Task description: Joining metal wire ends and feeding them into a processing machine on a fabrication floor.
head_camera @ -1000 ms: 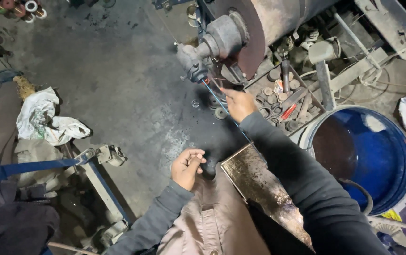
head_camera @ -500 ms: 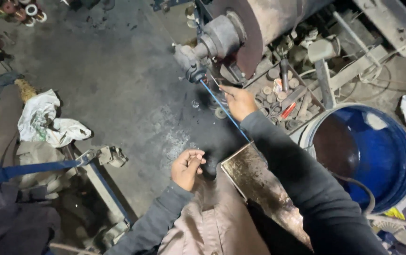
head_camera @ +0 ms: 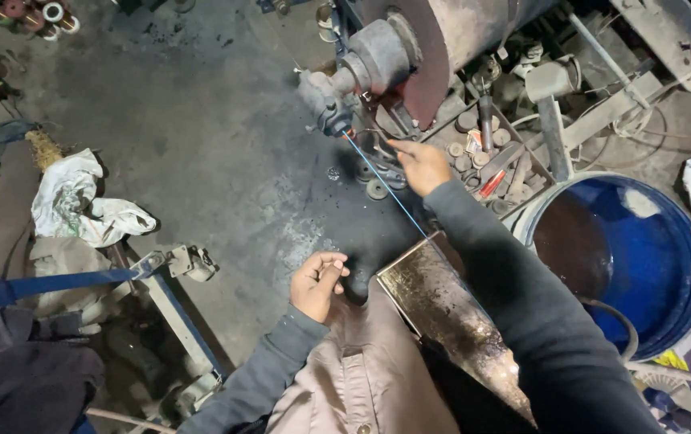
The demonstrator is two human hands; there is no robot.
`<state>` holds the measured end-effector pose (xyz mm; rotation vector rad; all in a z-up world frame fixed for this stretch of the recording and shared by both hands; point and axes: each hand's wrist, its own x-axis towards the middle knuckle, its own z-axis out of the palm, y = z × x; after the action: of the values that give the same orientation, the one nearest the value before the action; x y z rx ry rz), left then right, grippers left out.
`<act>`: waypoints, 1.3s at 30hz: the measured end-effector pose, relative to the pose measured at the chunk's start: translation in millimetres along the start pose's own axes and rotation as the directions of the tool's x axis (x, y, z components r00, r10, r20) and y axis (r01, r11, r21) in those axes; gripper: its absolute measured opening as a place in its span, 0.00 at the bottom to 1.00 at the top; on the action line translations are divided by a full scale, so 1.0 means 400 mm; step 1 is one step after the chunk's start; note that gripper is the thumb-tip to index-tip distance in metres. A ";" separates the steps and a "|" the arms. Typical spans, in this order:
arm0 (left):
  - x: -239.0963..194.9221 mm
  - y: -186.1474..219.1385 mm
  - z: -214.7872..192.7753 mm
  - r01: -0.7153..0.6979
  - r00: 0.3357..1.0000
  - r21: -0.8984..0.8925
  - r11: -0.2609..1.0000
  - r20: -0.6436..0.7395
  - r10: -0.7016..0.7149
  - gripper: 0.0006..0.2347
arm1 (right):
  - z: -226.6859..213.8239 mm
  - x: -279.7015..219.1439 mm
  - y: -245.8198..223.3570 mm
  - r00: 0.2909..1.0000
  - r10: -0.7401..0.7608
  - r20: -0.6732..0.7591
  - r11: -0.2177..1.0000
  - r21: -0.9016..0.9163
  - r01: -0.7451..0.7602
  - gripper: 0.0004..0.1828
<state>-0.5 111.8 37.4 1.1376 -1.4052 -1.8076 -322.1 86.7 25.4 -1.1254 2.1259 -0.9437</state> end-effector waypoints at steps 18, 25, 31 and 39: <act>0.072 0.071 -0.282 -0.082 0.996 0.113 0.990 0.028 0.080 0.07 | 0.482 -0.069 0.100 0.686 0.643 -0.341 0.644 0.725 -0.244 0.13; 0.089 0.064 -0.383 -0.095 0.994 0.126 0.988 0.068 0.087 0.07 | 0.449 -0.016 0.000 0.664 0.599 -0.447 0.666 0.739 -0.103 0.13; 0.096 0.055 -0.410 -0.104 0.993 0.110 0.989 0.075 0.096 0.07 | 0.421 -0.050 -0.053 0.717 0.569 -0.402 0.725 0.657 -0.208 0.13; 0.095 0.060 -0.397 -0.106 0.991 0.129 0.986 0.092 0.094 0.07 | 0.409 -0.091 -0.035 0.767 0.469 -0.437 0.814 0.551 -0.184 0.12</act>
<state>120.1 -1.1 36.6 1.0460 -1.6252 -1.7311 -178.1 58.9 -57.1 -0.1911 2.2142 -1.6470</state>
